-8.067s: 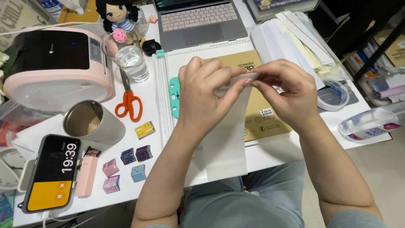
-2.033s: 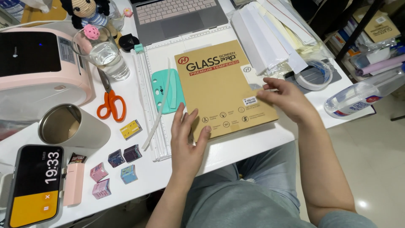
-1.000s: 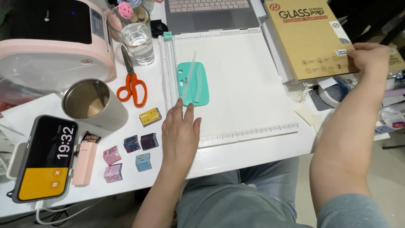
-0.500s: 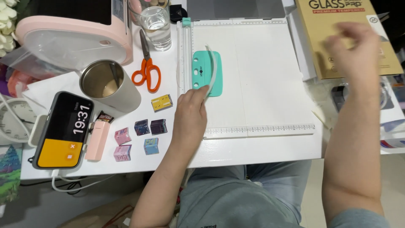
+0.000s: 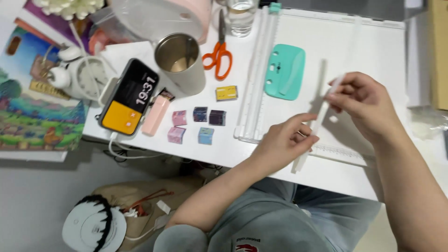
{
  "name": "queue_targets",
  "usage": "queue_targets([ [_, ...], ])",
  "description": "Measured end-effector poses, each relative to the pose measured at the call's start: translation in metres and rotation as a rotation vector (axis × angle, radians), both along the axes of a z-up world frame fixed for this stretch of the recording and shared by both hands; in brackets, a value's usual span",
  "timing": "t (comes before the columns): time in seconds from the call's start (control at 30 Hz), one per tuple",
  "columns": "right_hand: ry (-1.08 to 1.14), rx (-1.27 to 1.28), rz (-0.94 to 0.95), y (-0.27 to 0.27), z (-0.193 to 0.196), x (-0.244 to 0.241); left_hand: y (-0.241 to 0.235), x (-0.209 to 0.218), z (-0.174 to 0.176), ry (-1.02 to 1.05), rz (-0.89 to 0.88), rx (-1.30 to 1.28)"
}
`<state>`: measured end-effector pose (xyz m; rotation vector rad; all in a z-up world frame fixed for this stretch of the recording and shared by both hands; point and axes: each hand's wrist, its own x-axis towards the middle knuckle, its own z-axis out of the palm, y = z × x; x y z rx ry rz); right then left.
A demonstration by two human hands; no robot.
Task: The person folds small printed paper pieces into miniature book shapes and stacks them. They then open a cardboard box, remove a white plastic strip, and use orange scissors to cut the strip into short pieces. The person wraps one cut piece around a pink miniature book and trims the excess.
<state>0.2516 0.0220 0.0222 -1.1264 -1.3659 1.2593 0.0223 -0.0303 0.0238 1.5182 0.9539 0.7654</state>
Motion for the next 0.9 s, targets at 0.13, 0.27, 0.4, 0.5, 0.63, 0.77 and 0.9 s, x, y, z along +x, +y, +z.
queue_targets([
  [0.13, 0.073, -0.031, -0.114, -0.011, -0.009, 0.006, -0.013, -0.011, 0.005, -0.018, -0.041, -0.097],
  [0.27, 0.102, -0.072, -0.249, -0.011, 0.002, 0.003, -0.024, -0.021, 0.002, -0.061, -0.059, -0.09],
  [0.4, 0.111, 0.022, -0.298, -0.006, -0.007, 0.01, -0.031, -0.033, 0.007, -0.041, -0.095, -0.193],
  [0.5, 0.15, 0.112, -0.293, -0.006, -0.015, 0.016, -0.031, -0.035, -0.001, -0.056, -0.087, -0.195],
  [0.63, 0.094, 0.181, -0.233, -0.011, -0.001, 0.006, -0.031, -0.043, -0.009, -0.033, 0.045, -0.211],
  [0.77, 0.114, 0.204, -0.226, -0.009, 0.0, 0.002, -0.03, -0.052, -0.033, -0.105, 0.038, -0.095],
  [0.9, 0.108, 0.21, -0.214, -0.01, 0.0, 0.002, -0.03, -0.052, -0.031, -0.089, 0.024, -0.097],
])
